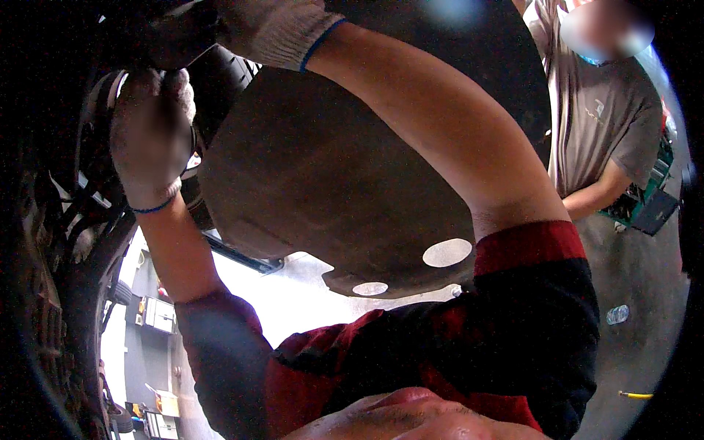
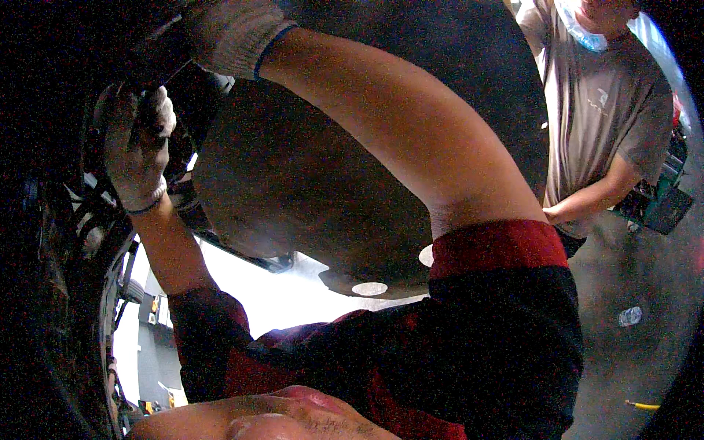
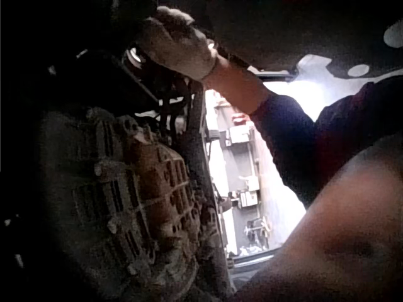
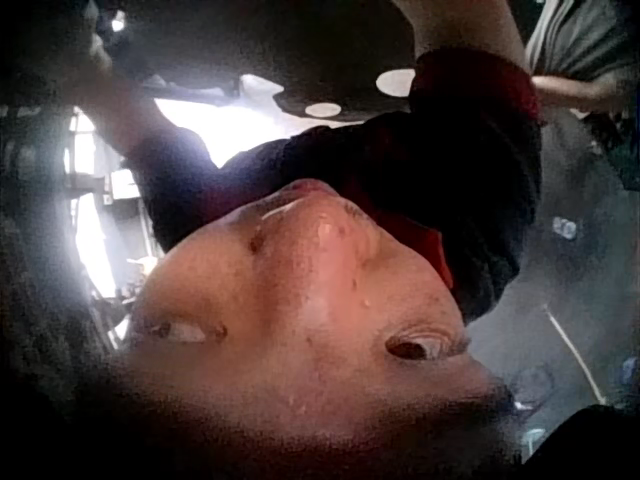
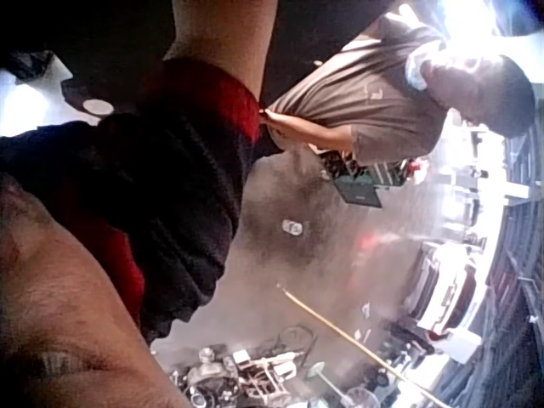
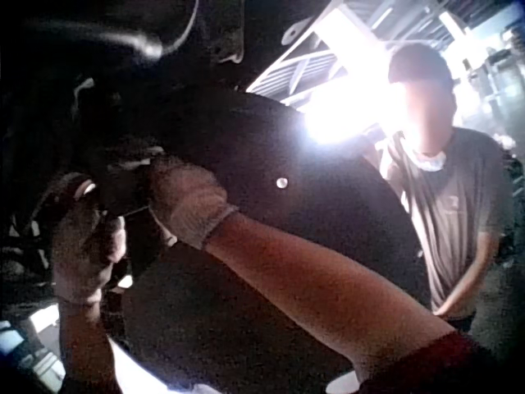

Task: The person removes a large plastic undercarriage panel from beneath a vehicle using a screwdriver and pliers while another person assists by holding the panel.

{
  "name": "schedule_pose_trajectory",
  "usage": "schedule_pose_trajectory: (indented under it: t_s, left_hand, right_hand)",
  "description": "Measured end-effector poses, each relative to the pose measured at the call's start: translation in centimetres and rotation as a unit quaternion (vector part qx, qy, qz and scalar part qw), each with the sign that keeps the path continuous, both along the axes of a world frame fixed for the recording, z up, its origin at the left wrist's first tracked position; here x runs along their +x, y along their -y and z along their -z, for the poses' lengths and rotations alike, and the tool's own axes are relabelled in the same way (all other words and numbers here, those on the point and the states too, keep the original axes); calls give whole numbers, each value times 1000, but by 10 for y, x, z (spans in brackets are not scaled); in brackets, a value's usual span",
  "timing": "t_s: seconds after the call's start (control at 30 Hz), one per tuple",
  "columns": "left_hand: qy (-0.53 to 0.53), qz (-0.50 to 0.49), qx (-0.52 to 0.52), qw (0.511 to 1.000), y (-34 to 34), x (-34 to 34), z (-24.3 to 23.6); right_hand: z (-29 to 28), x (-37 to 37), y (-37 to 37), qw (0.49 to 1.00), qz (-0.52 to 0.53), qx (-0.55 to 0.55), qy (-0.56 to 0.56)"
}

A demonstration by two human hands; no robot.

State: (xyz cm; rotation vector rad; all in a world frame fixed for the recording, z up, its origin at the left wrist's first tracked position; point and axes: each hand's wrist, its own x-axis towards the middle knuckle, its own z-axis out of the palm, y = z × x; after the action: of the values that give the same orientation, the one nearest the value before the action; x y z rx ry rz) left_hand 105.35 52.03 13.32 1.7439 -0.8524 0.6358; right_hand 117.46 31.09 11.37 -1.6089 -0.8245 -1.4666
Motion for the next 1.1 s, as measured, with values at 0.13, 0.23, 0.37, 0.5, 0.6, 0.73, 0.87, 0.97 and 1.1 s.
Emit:
schedule_pose_trajectory:
  t_s: [0.13, 0.23, 0.37, 0.5, 0.6, 0.73, 0.87, 0.97, 1.1]
  left_hand:
    - [-15, 105, -12, 994, -9, 13, -22]
    - [-87, 210, 21, 974, -10, 12, -58]
    - [-163, 174, 23, 971, -13, 5, -83]
    - [33, -87, -3, 996, -11, 5, -39]
    - [283, -278, 157, 905, 1, 14, 18]
    - [301, -347, 291, 839, 22, 52, 59]
    - [253, -395, 314, 825, 25, 53, 49]
    - [246, -353, 264, 863, 18, 21, 16]
    - [-80, 17, 49, 995, 13, -18, -31]
  right_hand:
    - [1, 4, -1, 999, 25, -35, 25]
    - [3, 11, -1, 997, 32, -52, 47]
    - [1, 12, -2, 996, 43, -32, 77]
    - [2, 3, 5, 999, -1, -34, 38]
    - [5, -3, 10, 995, 12, -49, 84]
    - [-5, -5, 5, 998, 20, -51, 15]
    - [-5, -9, 11, 997, 22, -70, 4]
    - [-3, -17, 19, 998, 4, -64, -24]
    - [-2, -25, 20, 996, -59, -45, -47]
